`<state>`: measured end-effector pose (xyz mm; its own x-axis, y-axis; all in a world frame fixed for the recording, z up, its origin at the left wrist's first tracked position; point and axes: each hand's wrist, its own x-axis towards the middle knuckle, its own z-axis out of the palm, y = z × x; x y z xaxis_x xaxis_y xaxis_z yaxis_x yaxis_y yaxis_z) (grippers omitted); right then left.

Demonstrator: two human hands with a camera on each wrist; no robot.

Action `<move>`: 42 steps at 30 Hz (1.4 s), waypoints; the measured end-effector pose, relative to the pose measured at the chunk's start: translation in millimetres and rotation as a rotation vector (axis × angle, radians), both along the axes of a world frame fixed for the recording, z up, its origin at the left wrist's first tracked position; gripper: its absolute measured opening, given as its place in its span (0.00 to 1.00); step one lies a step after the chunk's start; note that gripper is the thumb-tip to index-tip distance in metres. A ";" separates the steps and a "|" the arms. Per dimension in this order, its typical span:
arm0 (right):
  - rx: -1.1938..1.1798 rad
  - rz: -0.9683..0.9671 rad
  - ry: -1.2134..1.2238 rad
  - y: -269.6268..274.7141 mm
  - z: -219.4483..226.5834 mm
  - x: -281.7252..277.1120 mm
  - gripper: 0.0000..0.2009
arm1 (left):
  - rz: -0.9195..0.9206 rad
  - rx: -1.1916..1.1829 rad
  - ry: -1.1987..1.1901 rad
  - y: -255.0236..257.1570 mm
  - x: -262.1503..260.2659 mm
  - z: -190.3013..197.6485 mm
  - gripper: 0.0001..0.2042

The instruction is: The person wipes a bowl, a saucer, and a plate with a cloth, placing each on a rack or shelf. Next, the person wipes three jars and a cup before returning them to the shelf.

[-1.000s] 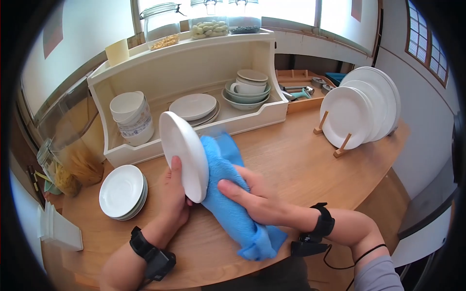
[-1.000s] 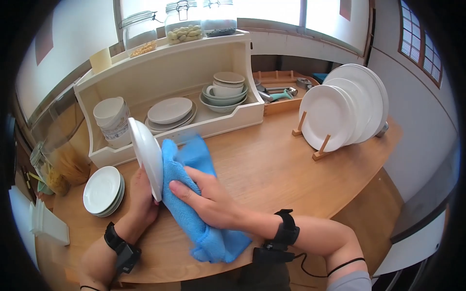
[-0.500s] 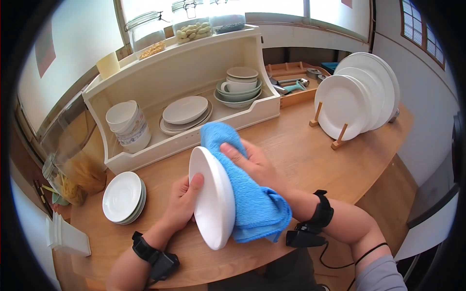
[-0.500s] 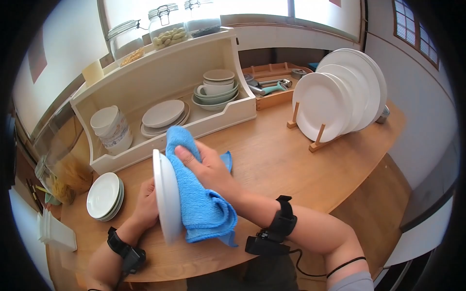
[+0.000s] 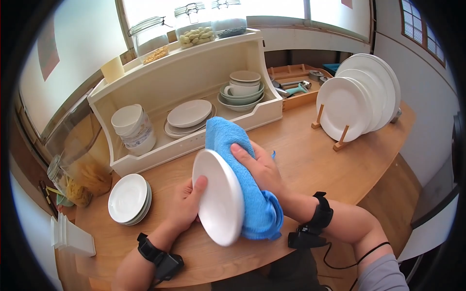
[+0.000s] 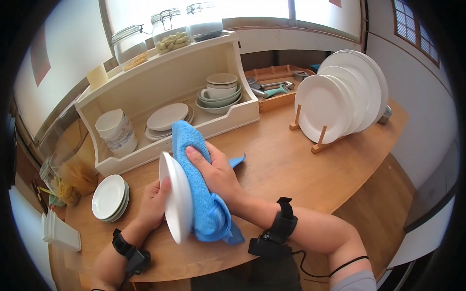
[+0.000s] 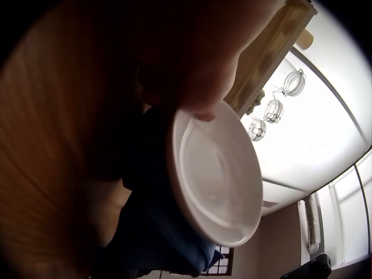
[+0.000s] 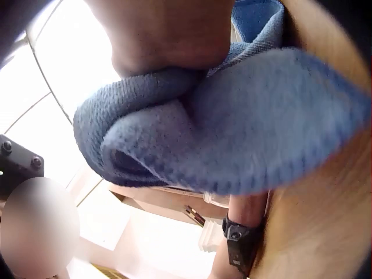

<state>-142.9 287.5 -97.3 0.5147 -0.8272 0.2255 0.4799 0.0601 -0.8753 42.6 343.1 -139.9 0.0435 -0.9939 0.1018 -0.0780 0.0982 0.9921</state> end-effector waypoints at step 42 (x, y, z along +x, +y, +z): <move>-0.612 0.127 0.361 6.9 -53.2 20.5 0.16 | 0.612 0.270 -0.753 -191.4 106.7 64.0 0.20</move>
